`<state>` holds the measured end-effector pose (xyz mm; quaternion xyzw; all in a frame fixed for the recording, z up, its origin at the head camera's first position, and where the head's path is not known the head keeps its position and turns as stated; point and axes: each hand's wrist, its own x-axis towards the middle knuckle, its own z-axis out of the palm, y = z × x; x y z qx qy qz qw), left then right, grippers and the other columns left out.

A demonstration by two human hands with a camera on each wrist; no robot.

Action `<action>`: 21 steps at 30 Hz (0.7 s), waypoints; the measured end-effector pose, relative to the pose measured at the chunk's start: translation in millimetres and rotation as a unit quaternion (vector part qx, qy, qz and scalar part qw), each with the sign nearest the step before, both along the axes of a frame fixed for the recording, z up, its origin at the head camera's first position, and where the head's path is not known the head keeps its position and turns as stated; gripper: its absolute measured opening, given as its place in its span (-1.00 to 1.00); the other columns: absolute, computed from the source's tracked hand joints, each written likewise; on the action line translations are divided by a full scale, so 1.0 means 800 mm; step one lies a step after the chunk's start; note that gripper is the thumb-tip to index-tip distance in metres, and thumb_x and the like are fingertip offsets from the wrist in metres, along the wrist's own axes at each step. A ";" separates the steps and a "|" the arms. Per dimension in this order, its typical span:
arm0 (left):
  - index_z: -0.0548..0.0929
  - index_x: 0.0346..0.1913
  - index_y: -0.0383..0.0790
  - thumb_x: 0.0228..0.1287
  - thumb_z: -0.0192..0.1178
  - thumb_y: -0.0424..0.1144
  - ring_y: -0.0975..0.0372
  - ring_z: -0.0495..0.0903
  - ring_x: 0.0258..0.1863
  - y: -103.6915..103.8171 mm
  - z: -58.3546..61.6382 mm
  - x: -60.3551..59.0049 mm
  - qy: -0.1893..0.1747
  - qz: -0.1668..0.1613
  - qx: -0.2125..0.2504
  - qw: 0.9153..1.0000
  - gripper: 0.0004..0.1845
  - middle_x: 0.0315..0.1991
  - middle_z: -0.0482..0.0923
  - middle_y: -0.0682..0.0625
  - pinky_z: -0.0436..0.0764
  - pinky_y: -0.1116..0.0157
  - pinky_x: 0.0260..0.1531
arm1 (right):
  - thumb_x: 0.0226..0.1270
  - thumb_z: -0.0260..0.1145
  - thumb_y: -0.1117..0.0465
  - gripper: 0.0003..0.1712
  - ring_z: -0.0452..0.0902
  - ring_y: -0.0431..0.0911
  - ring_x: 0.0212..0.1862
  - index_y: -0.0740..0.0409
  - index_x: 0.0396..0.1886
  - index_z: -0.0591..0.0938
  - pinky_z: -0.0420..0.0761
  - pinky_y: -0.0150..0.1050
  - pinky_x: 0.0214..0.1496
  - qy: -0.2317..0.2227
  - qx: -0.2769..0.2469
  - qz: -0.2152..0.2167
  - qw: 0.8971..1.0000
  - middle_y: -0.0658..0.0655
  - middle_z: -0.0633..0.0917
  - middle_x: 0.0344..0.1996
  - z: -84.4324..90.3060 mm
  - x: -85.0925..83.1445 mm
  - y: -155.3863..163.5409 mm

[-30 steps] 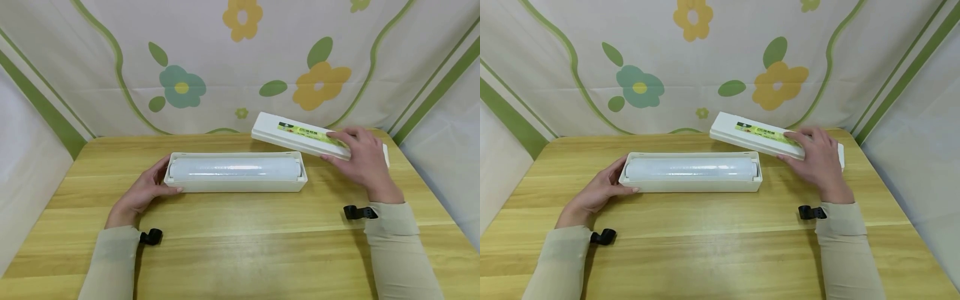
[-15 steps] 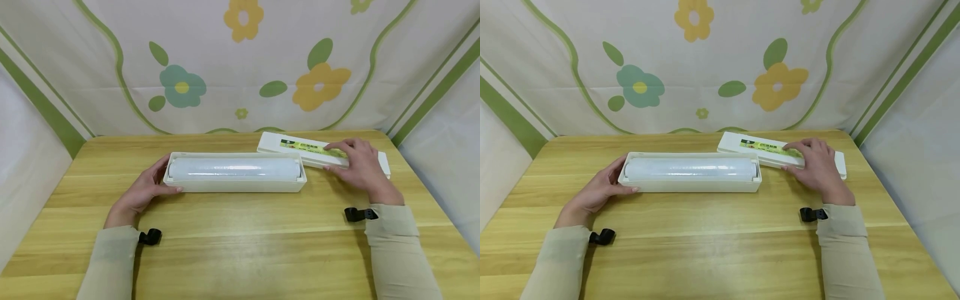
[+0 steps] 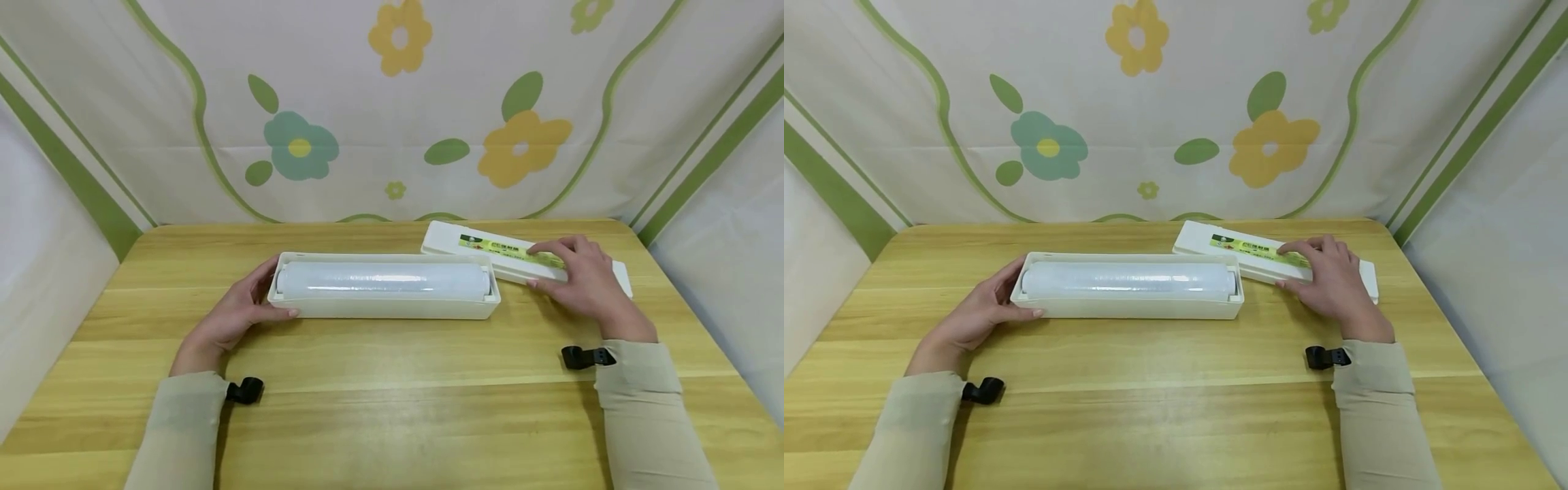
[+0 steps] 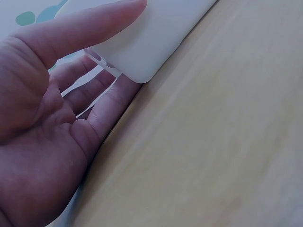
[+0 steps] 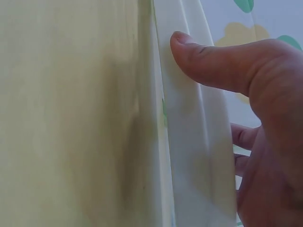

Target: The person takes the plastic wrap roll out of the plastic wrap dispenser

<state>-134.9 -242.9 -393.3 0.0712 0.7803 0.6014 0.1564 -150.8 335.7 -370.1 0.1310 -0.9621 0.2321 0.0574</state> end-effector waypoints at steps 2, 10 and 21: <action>0.17 0.73 0.17 0.21 0.58 -0.37 0.13 0.32 0.41 0.000 0.000 0.000 0.001 0.000 0.000 1.000 0.13 0.57 0.27 0.00 0.49 0.52 0.23 | 0.31 0.62 0.14 -0.44 0.32 0.43 0.22 -0.04 0.28 0.66 0.14 0.50 0.30 0.000 0.001 0.003 1.000 0.48 0.47 0.26 -0.002 -0.001 0.000; 0.16 0.74 0.17 0.21 0.58 -0.37 0.14 0.30 0.42 0.001 -0.002 0.002 0.000 0.001 0.001 1.000 0.13 0.57 0.27 0.00 0.48 0.53 0.24 | 0.29 0.63 0.13 -0.43 0.34 0.40 0.18 -0.05 0.27 0.65 0.25 0.42 0.21 -0.004 0.015 0.003 1.000 0.48 0.48 0.23 -0.007 -0.002 0.002; 0.17 0.73 0.18 0.21 0.58 -0.37 0.11 0.28 0.43 0.002 -0.001 -0.001 -0.002 0.002 0.006 1.000 0.13 0.56 0.27 0.01 0.48 0.51 0.24 | 0.31 0.62 0.14 -0.42 0.33 0.44 0.21 -0.03 0.28 0.64 0.24 0.46 0.22 -0.010 0.018 0.003 1.000 0.49 0.47 0.24 -0.005 0.000 0.001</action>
